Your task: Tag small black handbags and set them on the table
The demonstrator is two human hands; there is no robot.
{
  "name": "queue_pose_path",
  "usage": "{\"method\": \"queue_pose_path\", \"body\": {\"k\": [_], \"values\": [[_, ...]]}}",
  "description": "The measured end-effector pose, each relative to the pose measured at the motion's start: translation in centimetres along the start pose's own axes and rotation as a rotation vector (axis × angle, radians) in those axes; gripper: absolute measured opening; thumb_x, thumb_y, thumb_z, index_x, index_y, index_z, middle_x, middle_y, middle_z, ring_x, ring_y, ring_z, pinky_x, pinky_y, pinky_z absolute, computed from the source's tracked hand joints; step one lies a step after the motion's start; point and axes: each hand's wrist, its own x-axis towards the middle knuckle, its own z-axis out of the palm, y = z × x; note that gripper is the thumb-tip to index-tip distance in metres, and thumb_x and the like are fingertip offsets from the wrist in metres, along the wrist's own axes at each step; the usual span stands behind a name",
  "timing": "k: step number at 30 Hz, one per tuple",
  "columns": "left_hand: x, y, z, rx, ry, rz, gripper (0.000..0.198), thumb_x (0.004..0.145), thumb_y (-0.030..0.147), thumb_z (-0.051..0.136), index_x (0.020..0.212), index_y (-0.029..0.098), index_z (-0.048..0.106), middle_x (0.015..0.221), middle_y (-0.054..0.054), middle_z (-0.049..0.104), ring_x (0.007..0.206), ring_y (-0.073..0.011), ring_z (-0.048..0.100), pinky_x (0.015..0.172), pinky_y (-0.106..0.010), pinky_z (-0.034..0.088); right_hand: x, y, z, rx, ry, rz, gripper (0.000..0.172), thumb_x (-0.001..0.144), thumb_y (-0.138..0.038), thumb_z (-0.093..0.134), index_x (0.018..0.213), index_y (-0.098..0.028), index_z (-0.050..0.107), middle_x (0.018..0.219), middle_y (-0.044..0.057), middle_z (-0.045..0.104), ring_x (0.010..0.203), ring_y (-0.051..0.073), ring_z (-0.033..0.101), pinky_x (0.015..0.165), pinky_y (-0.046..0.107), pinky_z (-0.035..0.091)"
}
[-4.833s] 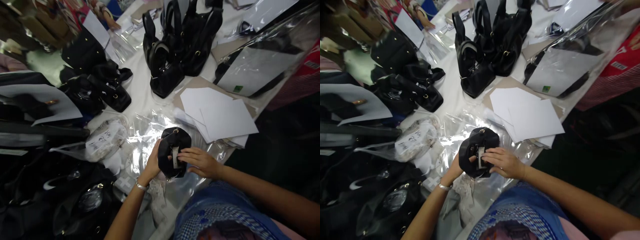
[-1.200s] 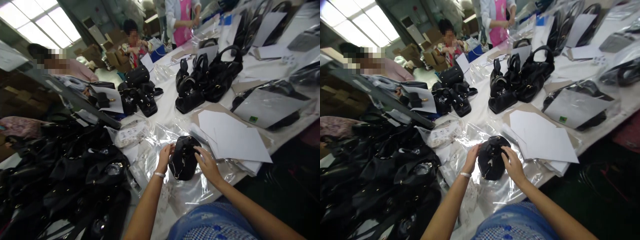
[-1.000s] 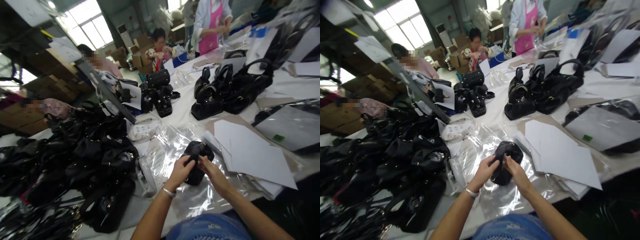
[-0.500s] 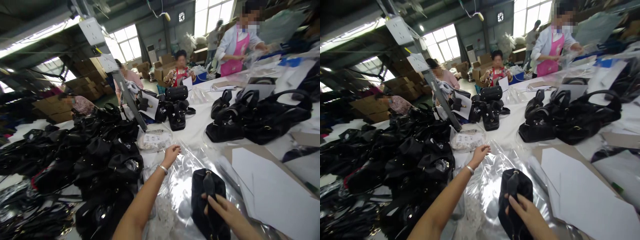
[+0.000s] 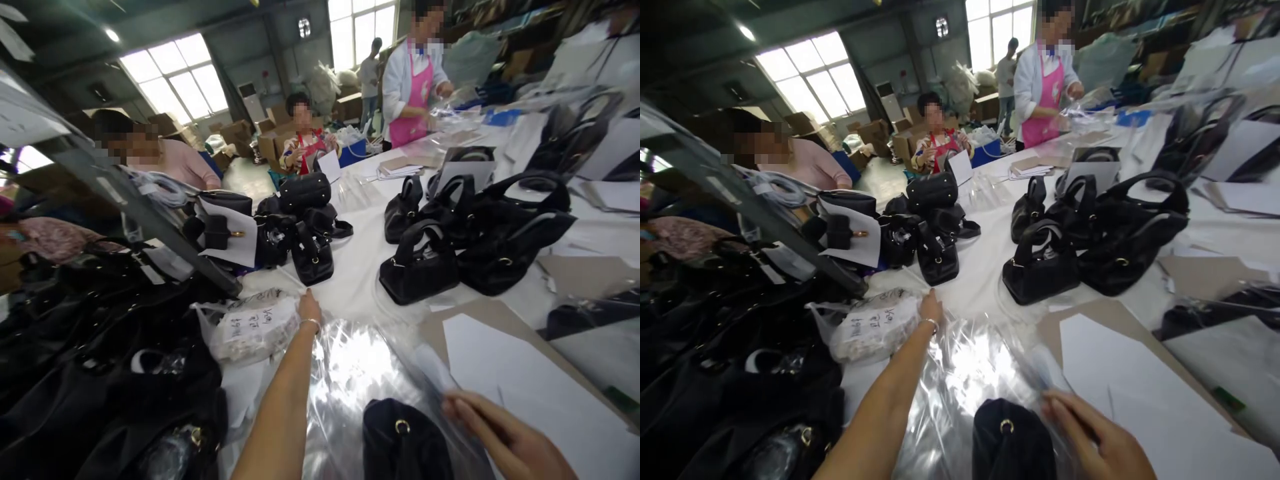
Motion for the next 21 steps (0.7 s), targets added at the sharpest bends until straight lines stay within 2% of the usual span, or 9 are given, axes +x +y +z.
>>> {"method": "queue_pose_path", "body": {"k": [2,5,6,7,10,13,15,18,21], "values": [[-0.4,-0.4,0.0,0.031,0.021,0.026,0.056,0.084,0.014,0.053,0.138,0.014,0.039,0.124,-0.02,0.059,0.118,-0.0301,0.054,0.097,-0.038,0.038,6.2,-2.5,0.7,-0.134,0.047,-0.229,0.034,0.078,-0.056,0.054,0.099,-0.036,0.072,0.109,0.002,0.071,0.106,0.031,0.063,0.095,0.045,0.048],[-1.9,-0.7,-1.3,0.009,0.074,0.109,0.052,0.088,0.023,0.049,0.138,0.019,0.038,0.117,-0.013,0.064,0.104,-0.0247,0.062,0.09,-0.033,0.043,15.6,-4.9,3.5,-0.362,0.038,-0.503,0.034,0.089,-0.041,0.045,0.102,-0.023,0.07,0.105,0.009,0.072,0.095,0.026,0.067,0.083,0.038,0.051],[-2.7,-0.6,-1.9,-0.029,0.107,0.15,0.051,0.088,0.027,0.049,0.137,0.021,0.039,0.115,-0.012,0.065,0.095,-0.023,0.064,0.086,-0.032,0.045,18.2,-5.3,4.6,-0.501,0.019,-0.51,0.031,0.09,-0.036,0.044,0.098,-0.02,0.07,0.099,0.01,0.072,0.092,0.025,0.067,0.08,0.035,0.05],[-3.7,-0.6,-2.6,-0.081,0.143,0.193,0.049,0.088,0.031,0.05,0.136,0.022,0.041,0.113,-0.011,0.066,0.086,-0.021,0.065,0.081,-0.031,0.046,20.4,-5.5,5.8,-0.649,-0.006,-0.452,0.03,0.091,-0.034,0.045,0.089,-0.019,0.07,0.092,0.01,0.073,0.088,0.024,0.068,0.075,0.033,0.049],[-7.2,-0.4,-5.2,-0.275,0.25,0.268,0.049,0.087,0.042,0.052,0.132,0.024,0.048,0.107,-0.009,0.067,0.068,-0.0162,0.06,0.068,-0.028,0.047,24.2,-5.7,8.5,-0.757,-0.015,-0.358,0.017,0.082,-0.029,0.062,0.074,-0.015,0.067,0.08,0.012,0.071,0.079,0.025,0.068,0.064,0.03,0.045],[-10.6,-0.7,-7.8,-0.45,0.318,0.224,0.054,0.084,0.051,0.055,0.128,0.021,0.054,0.086,-0.005,0.067,0.062,-0.0143,0.055,0.059,-0.025,0.043,24.8,-6.4,9.4,-0.774,0.003,-0.327,0.006,0.073,-0.018,0.069,0.076,-0.014,0.065,0.08,0.012,0.07,0.078,0.024,0.068,0.062,0.027,0.042],[-12.3,-1.4,-9.2,-0.565,0.303,0.144,0.057,0.082,0.054,0.056,0.128,0.019,0.056,0.081,-0.003,0.065,0.059,-0.012,0.05,0.055,-0.022,0.04,23.7,-7.4,8.9,-0.769,0.026,-0.347,0.004,0.076,-0.018,0.065,0.079,-0.014,0.066,0.085,0.012,0.07,0.081,0.024,0.067,0.063,0.026,0.042],[-14.4,-2.9,-10.1,-0.675,0.125,0.04,0.06,0.076,0.054,0.063,0.122,0.017,0.06,0.084,-0.003,0.065,0.055,-0.0094,0.046,0.05,-0.02,0.036,20.0,-9.1,7.0,-0.701,0.075,-0.442,0.019,0.088,-0.03,0.053,0.093,-0.018,0.066,0.097,0.009,0.069,0.088,0.021,0.065,0.068,0.026,0.043],[-17.0,-4.0,-9.7,-0.759,-0.047,-0.023,0.058,0.069,0.054,0.07,0.11,0.014,0.065,0.08,-0.003,0.064,0.056,-0.0092,0.046,0.049,-0.019,0.033,14.1,-9.5,5.3,-0.425,0.023,-0.518,0.033,0.088,-0.047,0.05,0.098,-0.02,0.065,0.089,0.004,0.07,0.075,0.018,0.064,0.067,0.026,0.045]]}}
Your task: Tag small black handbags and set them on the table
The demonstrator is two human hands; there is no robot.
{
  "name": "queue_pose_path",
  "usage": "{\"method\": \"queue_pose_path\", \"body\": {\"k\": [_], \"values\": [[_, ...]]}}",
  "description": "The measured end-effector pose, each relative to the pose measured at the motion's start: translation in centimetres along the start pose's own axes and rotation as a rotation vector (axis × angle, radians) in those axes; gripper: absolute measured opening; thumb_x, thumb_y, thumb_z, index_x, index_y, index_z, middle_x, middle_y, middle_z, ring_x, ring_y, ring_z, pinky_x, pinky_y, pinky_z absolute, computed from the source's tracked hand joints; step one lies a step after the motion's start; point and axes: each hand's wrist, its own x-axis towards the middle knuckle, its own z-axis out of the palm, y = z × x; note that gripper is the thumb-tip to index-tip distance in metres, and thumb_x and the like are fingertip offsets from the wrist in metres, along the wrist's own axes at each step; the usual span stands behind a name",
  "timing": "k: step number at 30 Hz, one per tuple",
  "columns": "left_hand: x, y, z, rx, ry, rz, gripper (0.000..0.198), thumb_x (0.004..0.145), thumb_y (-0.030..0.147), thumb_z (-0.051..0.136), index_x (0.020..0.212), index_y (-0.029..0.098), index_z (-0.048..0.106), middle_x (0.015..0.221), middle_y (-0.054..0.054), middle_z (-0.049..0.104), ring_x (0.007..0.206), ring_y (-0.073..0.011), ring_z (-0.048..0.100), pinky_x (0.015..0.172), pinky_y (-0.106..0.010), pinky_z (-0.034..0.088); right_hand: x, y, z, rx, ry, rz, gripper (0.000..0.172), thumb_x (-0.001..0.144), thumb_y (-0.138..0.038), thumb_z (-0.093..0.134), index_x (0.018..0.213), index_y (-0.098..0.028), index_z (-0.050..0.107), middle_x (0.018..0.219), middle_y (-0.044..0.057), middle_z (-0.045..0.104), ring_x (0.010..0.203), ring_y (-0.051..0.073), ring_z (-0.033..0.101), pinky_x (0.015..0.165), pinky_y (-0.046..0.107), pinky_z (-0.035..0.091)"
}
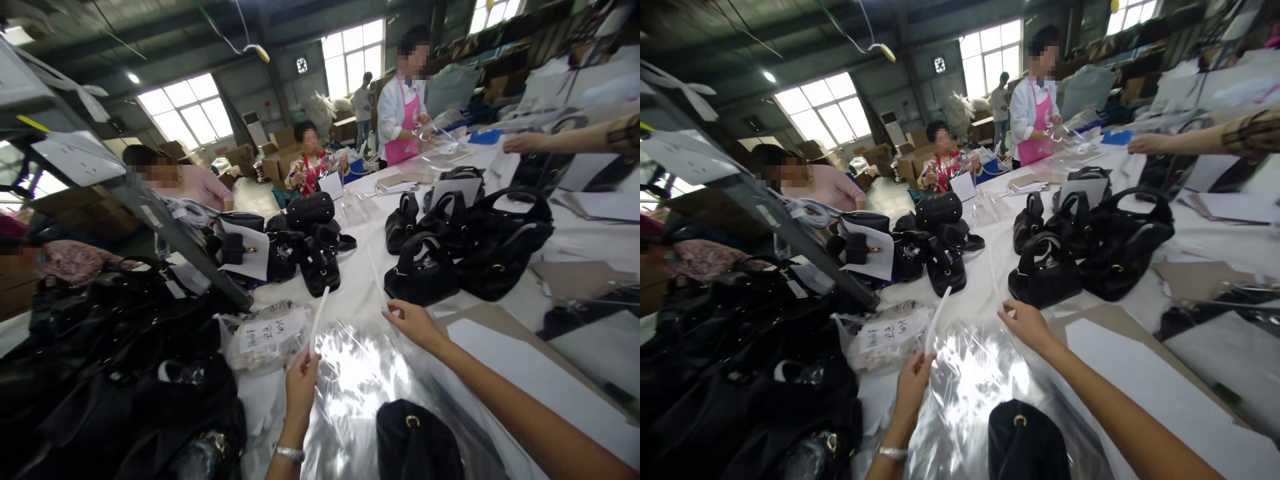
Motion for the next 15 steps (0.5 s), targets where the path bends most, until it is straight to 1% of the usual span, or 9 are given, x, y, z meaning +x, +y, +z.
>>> {"method": "queue_pose_path", "body": {"k": [2,4,6,7,8,10,11,13,15], "values": [[-2.4,-0.2,0.3,-0.078,-0.035,-0.044,0.053,0.07,0.055,0.069,0.102,0.013,0.066,0.072,0.0,0.06,0.051,-0.0067,0.04,0.046,-0.018,0.028,-3.9,-1.5,-0.8,0.232,-0.059,0.028,0.04,0.084,-0.054,0.052,0.097,-0.019,0.066,0.083,0.003,0.07,0.066,0.017,0.063,0.06,0.026,0.046],[-5.1,0.4,0.5,-0.129,-0.067,-0.055,0.048,0.076,0.056,0.063,0.095,0.012,0.066,0.065,0.002,0.054,0.047,-0.0043,0.031,0.044,-0.017,0.021,-7.3,-2.8,-1.0,0.352,-0.137,0.064,0.042,0.084,-0.055,0.052,0.099,-0.018,0.066,0.083,0.004,0.07,0.062,0.017,0.062,0.055,0.027,0.046],[-8.1,1.5,0.4,-0.141,-0.091,-0.033,0.048,0.081,0.056,0.057,0.093,0.011,0.066,0.065,0.002,0.054,0.046,-0.0037,0.027,0.044,-0.017,0.019,-10.1,-4.2,-1.3,0.339,-0.122,0.033,0.043,0.083,-0.051,0.053,0.108,-0.018,0.065,0.089,0.006,0.071,0.062,0.017,0.062,0.059,0.029,0.048],[-9.6,2.0,0.1,-0.13,-0.097,-0.017,0.048,0.082,0.056,0.055,0.095,0.011,0.066,0.066,0.001,0.056,0.046,-0.0038,0.028,0.044,-0.017,0.02,-11.3,-4.9,-1.6,0.299,-0.069,0.004,0.044,0.082,-0.049,0.055,0.112,-0.018,0.064,0.094,0.007,0.071,0.063,0.017,0.062,0.063,0.03,0.048],[-11.0,2.5,-0.3,-0.106,-0.102,-0.001,0.05,0.083,0.056,0.053,0.099,0.011,0.066,0.068,0.0,0.058,0.046,-0.004,0.029,0.044,-0.018,0.022,-12.4,-5.6,-2.0,0.253,-0.008,-0.02,0.043,0.082,-0.047,0.055,0.114,-0.019,0.063,0.098,0.007,0.071,0.065,0.017,0.062,0.067,0.031,0.049],[-13.6,2.9,-1.5,-0.027,-0.099,0.019,0.054,0.084,0.056,0.053,0.112,0.011,0.064,0.071,-0.002,0.062,0.046,-0.0052,0.034,0.045,-0.018,0.027,-14.8,-6.7,-3.0,0.193,0.055,-0.027,0.036,0.085,-0.047,0.052,0.104,-0.021,0.067,0.095,0.005,0.071,0.067,0.016,0.062,0.069,0.03,0.048],[-14.9,2.8,-2.3,0.024,-0.097,0.016,0.057,0.083,0.055,0.053,0.119,0.012,0.06,0.072,-0.002,0.063,0.046,-0.006,0.036,0.045,-0.019,0.028,-16.1,-7.0,-3.4,0.192,0.036,-0.006,0.035,0.087,-0.048,0.049,0.095,-0.021,0.069,0.088,0.004,0.071,0.065,0.016,0.061,0.067,0.029,0.047],[-17.4,2.3,-3.9,0.134,-0.102,-0.001,0.062,0.083,0.054,0.053,0.128,0.012,0.055,0.072,-0.003,0.065,0.046,-0.0079,0.039,0.045,-0.021,0.03,-19.1,-7.3,-3.8,0.239,-0.066,0.066,0.042,0.09,-0.052,0.042,0.08,-0.021,0.068,0.073,0.002,0.069,0.056,0.014,0.059,0.059,0.027,0.046],[-19.8,1.6,-5.4,0.252,-0.124,0.002,0.059,0.084,0.052,0.053,0.128,0.013,0.056,0.07,-0.003,0.067,0.05,-0.0106,0.046,0.049,-0.022,0.035,-22.3,-7.0,-3.4,0.306,-0.144,0.135,0.044,0.09,-0.054,0.04,0.079,-0.02,0.067,0.07,0.001,0.068,0.049,0.013,0.056,0.054,0.027,0.046]]}}
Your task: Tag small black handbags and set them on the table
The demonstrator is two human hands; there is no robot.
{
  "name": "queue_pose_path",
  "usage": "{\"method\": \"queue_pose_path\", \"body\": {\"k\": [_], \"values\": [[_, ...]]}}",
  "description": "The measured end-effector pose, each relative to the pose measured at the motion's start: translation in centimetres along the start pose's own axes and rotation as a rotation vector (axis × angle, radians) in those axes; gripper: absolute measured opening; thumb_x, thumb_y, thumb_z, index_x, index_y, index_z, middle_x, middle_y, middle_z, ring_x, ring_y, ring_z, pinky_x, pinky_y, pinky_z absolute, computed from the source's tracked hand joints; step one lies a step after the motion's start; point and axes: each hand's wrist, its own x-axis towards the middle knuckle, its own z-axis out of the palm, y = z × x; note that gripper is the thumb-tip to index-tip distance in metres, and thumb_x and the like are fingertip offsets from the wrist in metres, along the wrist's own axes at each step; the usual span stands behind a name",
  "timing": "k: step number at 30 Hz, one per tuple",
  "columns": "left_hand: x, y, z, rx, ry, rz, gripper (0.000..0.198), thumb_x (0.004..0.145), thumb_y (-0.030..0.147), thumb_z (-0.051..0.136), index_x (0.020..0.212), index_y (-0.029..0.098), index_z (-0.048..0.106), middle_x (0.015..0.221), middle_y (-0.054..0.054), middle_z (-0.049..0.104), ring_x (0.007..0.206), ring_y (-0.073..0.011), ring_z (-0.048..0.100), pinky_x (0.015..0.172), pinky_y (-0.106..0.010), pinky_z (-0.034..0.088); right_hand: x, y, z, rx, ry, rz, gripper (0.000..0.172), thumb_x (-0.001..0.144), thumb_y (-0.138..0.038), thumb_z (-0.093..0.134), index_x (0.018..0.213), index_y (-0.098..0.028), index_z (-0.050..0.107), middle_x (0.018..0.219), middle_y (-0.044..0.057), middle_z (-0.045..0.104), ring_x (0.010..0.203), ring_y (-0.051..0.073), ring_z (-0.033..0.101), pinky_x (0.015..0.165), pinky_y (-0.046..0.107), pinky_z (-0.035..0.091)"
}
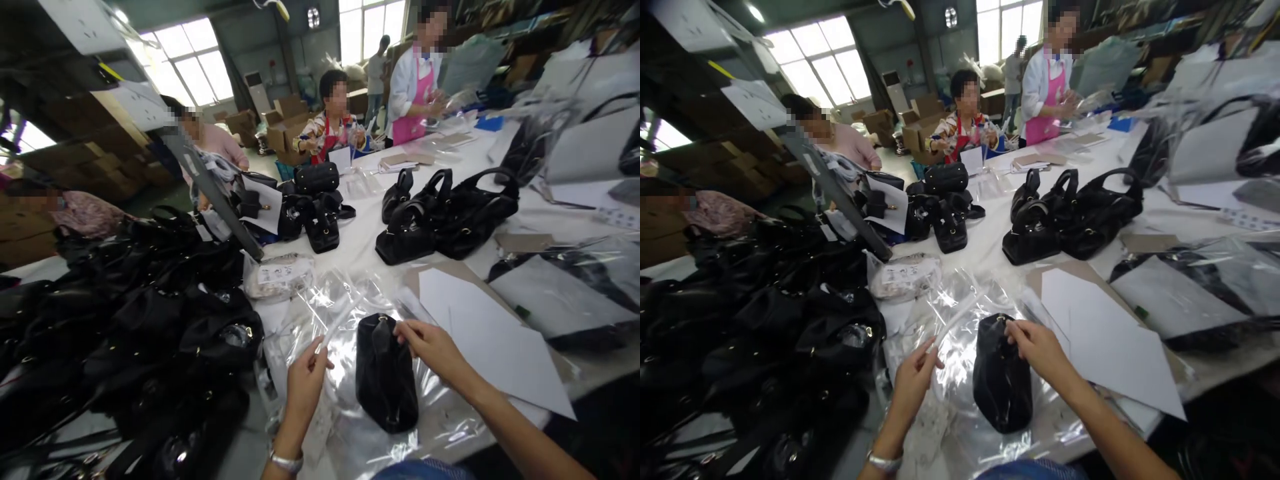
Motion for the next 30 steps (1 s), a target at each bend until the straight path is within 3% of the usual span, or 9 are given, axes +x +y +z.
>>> {"method": "queue_pose_path", "body": {"k": [5,10,13,20,26,30], "values": [[-5.6,-1.0,-1.5,0.297,-0.046,0.079,0.044,0.083,0.045,0.054,0.118,0.022,0.065,0.069,-0.002,0.069,0.06,-0.0153,0.057,0.061,-0.025,0.041,-5.3,2.6,2.6,0.086,-0.023,-0.004,0.035,0.087,-0.046,0.049,0.11,-0.022,0.062,0.085,0.003,0.07,0.062,0.016,0.064,0.06,0.028,0.051],[-8.4,-0.2,-2.2,0.312,-0.197,0.086,0.046,0.084,0.048,0.053,0.119,0.02,0.065,0.072,-0.003,0.07,0.06,-0.0163,0.058,0.06,-0.025,0.041,-7.2,3.4,4.1,0.008,0.043,-0.087,0.029,0.088,-0.038,0.047,0.104,-0.022,0.066,0.092,0.005,0.071,0.077,0.02,0.066,0.076,0.034,0.051],[-8.7,0.1,-1.9,0.278,-0.238,0.075,0.051,0.084,0.051,0.052,0.121,0.017,0.063,0.073,-0.004,0.07,0.064,-0.0171,0.058,0.062,-0.025,0.042,-7.5,3.9,4.4,0.039,0.061,-0.096,0.031,0.09,-0.036,0.043,0.102,-0.021,0.069,0.088,0.005,0.072,0.078,0.02,0.066,0.077,0.035,0.051],[-8.1,0.8,-0.5,0.334,-0.13,0.141,0.058,0.081,0.058,0.053,0.121,0.017,0.062,0.073,-0.004,0.068,0.061,-0.0156,0.058,0.059,-0.024,0.044,-6.5,4.8,5.1,0.16,0.143,-0.106,0.032,0.087,-0.032,0.05,0.113,-0.022,0.066,0.095,0.004,0.072,0.083,0.019,0.066,0.082,0.034,0.05],[-7.3,1.1,0.6,0.187,-0.213,0.144,0.064,0.079,0.059,0.058,0.124,0.014,0.06,0.074,-0.005,0.067,0.065,-0.0151,0.057,0.061,-0.023,0.044,-4.3,6.3,5.6,0.19,-0.008,-0.261,0.049,0.081,-0.02,0.054,0.13,-0.023,0.057,0.094,0.003,0.071,0.08,0.018,0.066,0.078,0.031,0.05],[-7.0,1.2,0.5,0.183,-0.26,0.129,0.068,0.077,0.06,0.061,0.127,0.014,0.059,0.074,-0.004,0.066,0.06,-0.0134,0.052,0.057,-0.023,0.043,-3.9,6.2,5.6,0.175,-0.033,-0.426,0.047,0.081,-0.015,0.05,0.126,-0.025,0.061,0.105,0.004,0.071,0.095,0.02,0.065,0.088,0.033,0.048]]}}
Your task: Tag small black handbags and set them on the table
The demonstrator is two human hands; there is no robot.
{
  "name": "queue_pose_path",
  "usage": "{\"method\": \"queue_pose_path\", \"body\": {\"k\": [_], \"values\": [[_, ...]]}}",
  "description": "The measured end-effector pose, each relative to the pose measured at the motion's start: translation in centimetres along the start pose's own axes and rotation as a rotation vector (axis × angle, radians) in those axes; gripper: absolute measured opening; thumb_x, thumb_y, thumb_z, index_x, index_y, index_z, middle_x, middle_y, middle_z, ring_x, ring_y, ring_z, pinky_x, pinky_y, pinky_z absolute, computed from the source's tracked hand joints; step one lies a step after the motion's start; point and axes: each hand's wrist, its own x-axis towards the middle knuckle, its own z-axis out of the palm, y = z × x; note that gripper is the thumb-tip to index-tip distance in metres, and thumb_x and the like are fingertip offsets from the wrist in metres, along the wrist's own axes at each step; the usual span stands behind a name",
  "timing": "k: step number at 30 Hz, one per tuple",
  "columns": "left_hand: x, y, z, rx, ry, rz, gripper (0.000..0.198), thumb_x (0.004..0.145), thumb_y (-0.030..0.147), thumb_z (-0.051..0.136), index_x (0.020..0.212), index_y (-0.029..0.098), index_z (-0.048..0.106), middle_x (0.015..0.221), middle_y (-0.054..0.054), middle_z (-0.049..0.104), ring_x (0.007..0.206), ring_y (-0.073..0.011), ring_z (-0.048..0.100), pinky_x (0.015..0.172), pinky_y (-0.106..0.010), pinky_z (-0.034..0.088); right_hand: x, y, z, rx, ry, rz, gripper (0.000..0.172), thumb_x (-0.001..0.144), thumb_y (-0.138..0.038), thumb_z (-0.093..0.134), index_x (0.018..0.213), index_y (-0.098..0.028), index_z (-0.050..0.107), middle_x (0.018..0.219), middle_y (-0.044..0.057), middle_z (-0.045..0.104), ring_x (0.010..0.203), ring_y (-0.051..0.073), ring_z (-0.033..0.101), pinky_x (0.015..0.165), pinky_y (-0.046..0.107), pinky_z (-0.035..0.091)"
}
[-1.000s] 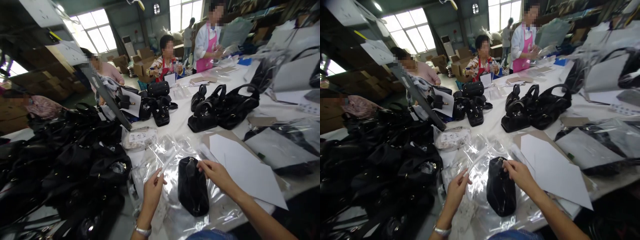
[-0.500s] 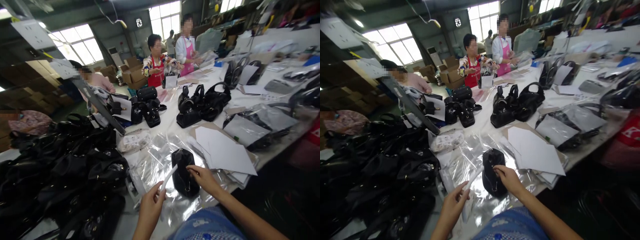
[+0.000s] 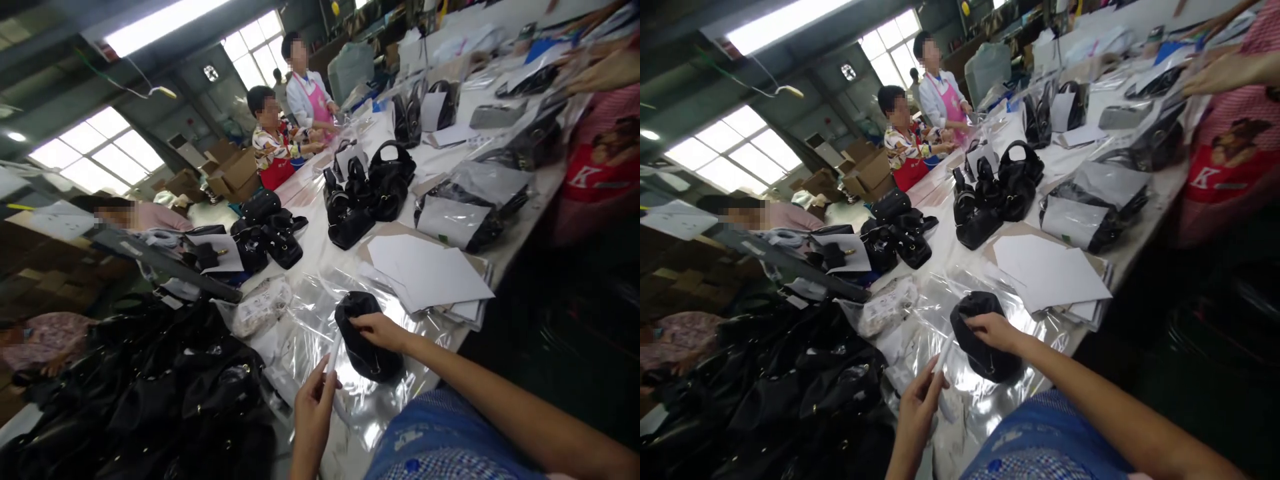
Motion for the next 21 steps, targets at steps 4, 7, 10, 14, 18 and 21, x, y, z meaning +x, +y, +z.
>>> {"method": "queue_pose_path", "body": {"k": [4,7,10,14,18,21], "values": [[-0.2,0.0,-0.5,0.052,-0.06,0.003,0.062,0.078,0.057,0.062,0.126,0.017,0.061,0.074,-0.003,0.064,0.063,-0.0136,0.052,0.061,-0.023,0.044,-0.1,-0.8,-0.3,-0.016,0.008,-0.074,0.048,0.082,-0.014,0.048,0.127,-0.026,0.059,0.113,0.003,0.069,0.102,0.019,0.064,0.092,0.031,0.045],[-0.2,-0.3,-0.6,0.053,-0.075,-0.003,0.059,0.078,0.056,0.062,0.125,0.019,0.062,0.073,-0.002,0.062,0.063,-0.0127,0.05,0.06,-0.022,0.043,0.2,-1.0,-0.6,-0.029,-0.044,-0.077,0.048,0.079,-0.01,0.048,0.123,-0.025,0.062,0.106,0.002,0.071,0.095,0.018,0.066,0.085,0.027,0.046],[0.1,-0.8,-0.6,0.02,-0.102,-0.034,0.058,0.079,0.055,0.061,0.125,0.02,0.062,0.074,-0.002,0.059,0.059,-0.0102,0.044,0.055,-0.021,0.038,0.8,-1.1,-0.9,-0.115,-0.097,-0.067,0.038,0.075,-0.007,0.05,0.104,-0.022,0.069,0.091,0.002,0.072,0.083,0.017,0.066,0.074,0.024,0.045],[0.7,-1.1,-1.0,-0.011,-0.17,-0.051,0.055,0.081,0.053,0.06,0.125,0.02,0.062,0.074,-0.001,0.057,0.057,-0.0084,0.04,0.053,-0.021,0.034,1.6,-1.1,-1.1,-0.242,-0.142,-0.007,0.033,0.072,-0.007,0.053,0.099,-0.02,0.067,0.08,0.002,0.071,0.071,0.016,0.064,0.065,0.023,0.042],[1.0,-1.7,-1.5,-0.024,-0.159,-0.063,0.055,0.081,0.053,0.061,0.124,0.02,0.062,0.074,-0.002,0.058,0.057,-0.0082,0.039,0.053,-0.021,0.034,1.8,-1.0,-0.8,-0.287,-0.102,-0.036,0.019,0.079,-0.011,0.052,0.084,-0.019,0.069,0.077,0.004,0.071,0.073,0.018,0.065,0.065,0.024,0.042],[1.1,-2.6,-1.3,-0.024,-0.139,-0.062,0.053,0.081,0.053,0.062,0.123,0.021,0.063,0.077,-0.002,0.06,0.057,-0.0084,0.041,0.054,-0.021,0.036,1.3,-0.7,-0.2,-0.315,-0.026,-0.04,0.028,0.091,-0.019,0.042,0.088,-0.019,0.07,0.08,0.005,0.071,0.076,0.018,0.065,0.067,0.026,0.043]]}}
